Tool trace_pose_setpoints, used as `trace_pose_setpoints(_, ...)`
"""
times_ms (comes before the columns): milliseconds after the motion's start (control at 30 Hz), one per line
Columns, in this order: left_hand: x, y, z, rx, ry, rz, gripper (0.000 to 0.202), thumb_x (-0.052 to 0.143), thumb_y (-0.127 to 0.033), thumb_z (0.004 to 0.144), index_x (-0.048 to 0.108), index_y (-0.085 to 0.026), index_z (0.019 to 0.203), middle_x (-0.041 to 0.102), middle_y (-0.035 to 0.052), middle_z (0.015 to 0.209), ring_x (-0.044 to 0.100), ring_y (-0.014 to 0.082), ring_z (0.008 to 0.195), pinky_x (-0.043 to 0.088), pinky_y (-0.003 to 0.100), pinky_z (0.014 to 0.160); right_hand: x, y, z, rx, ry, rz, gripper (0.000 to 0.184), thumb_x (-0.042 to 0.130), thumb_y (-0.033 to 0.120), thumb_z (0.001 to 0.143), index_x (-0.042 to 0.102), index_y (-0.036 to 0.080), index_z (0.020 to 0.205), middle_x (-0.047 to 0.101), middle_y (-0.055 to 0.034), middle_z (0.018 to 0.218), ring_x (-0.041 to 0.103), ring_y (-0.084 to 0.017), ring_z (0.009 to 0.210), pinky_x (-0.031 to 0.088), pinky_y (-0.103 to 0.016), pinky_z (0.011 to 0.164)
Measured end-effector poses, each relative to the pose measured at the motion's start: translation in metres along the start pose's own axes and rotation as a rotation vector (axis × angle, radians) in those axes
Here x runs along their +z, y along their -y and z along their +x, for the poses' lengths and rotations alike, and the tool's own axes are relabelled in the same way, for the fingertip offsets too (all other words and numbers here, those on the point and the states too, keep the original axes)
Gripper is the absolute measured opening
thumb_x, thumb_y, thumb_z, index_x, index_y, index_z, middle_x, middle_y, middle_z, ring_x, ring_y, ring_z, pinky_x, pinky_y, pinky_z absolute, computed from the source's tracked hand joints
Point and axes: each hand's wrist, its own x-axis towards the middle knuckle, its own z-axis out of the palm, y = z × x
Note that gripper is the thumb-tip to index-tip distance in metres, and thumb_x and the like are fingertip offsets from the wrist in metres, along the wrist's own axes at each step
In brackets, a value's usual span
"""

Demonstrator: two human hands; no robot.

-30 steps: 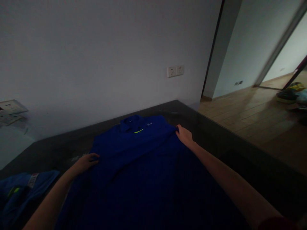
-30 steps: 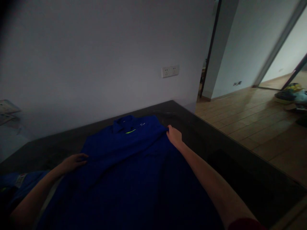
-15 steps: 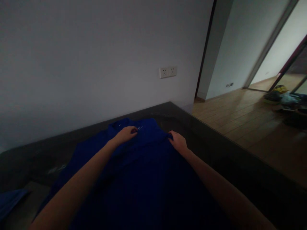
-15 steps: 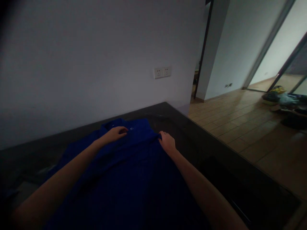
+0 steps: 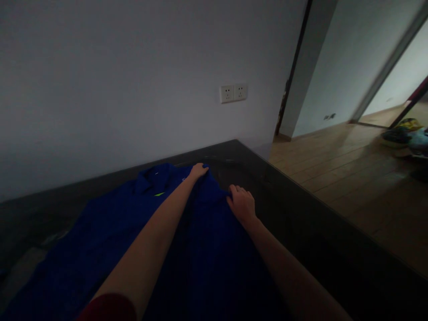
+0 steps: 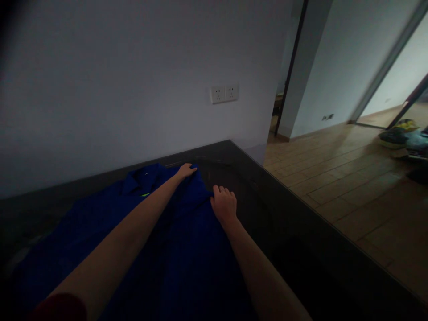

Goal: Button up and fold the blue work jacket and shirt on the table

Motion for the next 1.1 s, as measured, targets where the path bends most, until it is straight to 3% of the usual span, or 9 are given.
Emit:
trace_pose_setpoints(133, 0.008, -0.017, 0.006, -0.016, -0.029, -0.015, 0.034, 0.05, -0.042, 0.086, 0.065, -0.016, 0.103, 0.068, 0.0104, 0.111, 0.062, 0.0214, 0.106, 0.047, 0.025, 0.085, -0.003, 0.001, 0.0, -0.009, -0.009, 0.007, 0.013, 0.048, 0.024, 0.089, 0.054, 0.02, 0.1, 0.063, -0.0078, 0.101, 0.055, -0.022, 0.096, 0.034, -0.033, 0.077)
trace_pose_setpoints(367, 0.025, -0.029, -0.009, -0.108, -0.174, -0.011, 0.031, 0.048, -0.035, 0.089, 0.055, -0.018, 0.114, 0.065, 0.0142, 0.111, 0.063, 0.0262, 0.102, 0.048, 0.035, 0.083, -0.001, 0.0, 0.0, 0.081, 0.04, 0.003, 0.017, 0.041, 0.017, 0.089, 0.056, 0.019, 0.096, 0.064, -0.0081, 0.099, 0.056, -0.022, 0.095, 0.032, -0.034, 0.077)
trace_pose_setpoints(467, 0.022, -0.025, -0.017, -0.083, -0.263, 0.003, 0.03, 0.043, -0.027, 0.091, 0.05, -0.018, 0.118, 0.065, 0.014, 0.11, 0.06, 0.0258, 0.106, 0.045, 0.039, 0.089, 0.0, 0.001, 0.001, 0.093, 0.044, 0.007, 0.021, 0.039, 0.015, 0.089, 0.057, 0.02, 0.097, 0.065, -0.0077, 0.099, 0.056, -0.022, 0.096, 0.031, -0.034, 0.077)
trace_pose_setpoints(600, 0.004, -0.021, -0.028, 0.021, -0.354, 0.038, 0.034, 0.033, -0.026, 0.094, 0.045, -0.02, 0.126, 0.055, 0.0132, 0.128, 0.049, 0.0242, 0.121, 0.036, 0.042, 0.101, 0.001, 0.001, 0.001, 0.098, 0.033, 0.021, 0.022, 0.04, 0.014, 0.088, 0.058, 0.021, 0.098, 0.065, -0.006, 0.097, 0.056, -0.022, 0.095, 0.03, -0.034, 0.076)
trace_pose_setpoints(733, -0.002, -0.015, -0.042, 0.184, -0.253, 0.105, 0.035, 0.032, -0.025, 0.094, 0.052, -0.023, 0.122, 0.053, 0.009, 0.133, 0.045, 0.0206, 0.127, 0.031, 0.037, 0.107, 0.0, 0.001, 0.001, 0.104, 0.039, 0.024, 0.021, 0.041, 0.014, 0.087, 0.058, 0.02, 0.098, 0.066, -0.0062, 0.097, 0.056, -0.022, 0.095, 0.03, -0.034, 0.076)
trace_pose_setpoints(833, 0.01, -0.009, -0.049, 0.28, -0.068, 0.147, 0.04, 0.043, -0.035, 0.09, 0.053, -0.02, 0.126, 0.049, 0.0095, 0.139, 0.042, 0.023, 0.131, 0.031, 0.037, 0.108, 0.0, 0.001, 0.001, 0.097, 0.041, 0.019, 0.022, 0.041, 0.014, 0.088, 0.058, 0.02, 0.1, 0.066, -0.0069, 0.099, 0.056, -0.022, 0.097, 0.03, -0.034, 0.077)
trace_pose_setpoints(900, 0.019, -0.007, -0.051, 0.307, 0.016, 0.16, 0.051, 0.043, -0.042, 0.089, 0.045, -0.019, 0.135, 0.04, 0.0108, 0.146, 0.033, 0.0254, 0.137, 0.028, 0.041, 0.11, 0.0, 0.001, 0.0, 0.095, 0.04, 0.011, 0.023, 0.041, 0.014, 0.088, 0.058, 0.02, 0.102, 0.066, -0.0072, 0.101, 0.056, -0.022, 0.098, 0.03, -0.034, 0.077)
trace_pose_setpoints(1000, 0.026, -0.008, -0.052, 0.303, 0.03, 0.154, 0.054, 0.033, -0.043, 0.093, 0.034, -0.023, 0.143, 0.03, 0.009, 0.152, 0.024, 0.0254, 0.141, 0.022, 0.048, 0.113, 0.0, 0.001, 0.0, 0.077, 0.038, -0.002, 0.023, 0.041, 0.015, 0.088, 0.057, 0.02, 0.103, 0.066, -0.0073, 0.101, 0.057, -0.022, 0.097, 0.032, -0.034, 0.077)
trace_pose_setpoints(1100, 0.021, -0.019, -0.056, 0.28, -0.054, 0.133, 0.052, 0.029, -0.038, 0.094, 0.03, -0.025, 0.145, 0.029, 0.0107, 0.152, 0.026, 0.0271, 0.14, 0.02, 0.055, 0.111, 0.001, 0.001, -0.001, 0.058, 0.026, -0.019, 0.022, 0.041, 0.015, 0.088, 0.057, 0.019, 0.102, 0.066, -0.0079, 0.1, 0.058, -0.023, 0.096, 0.033, -0.034, 0.076)
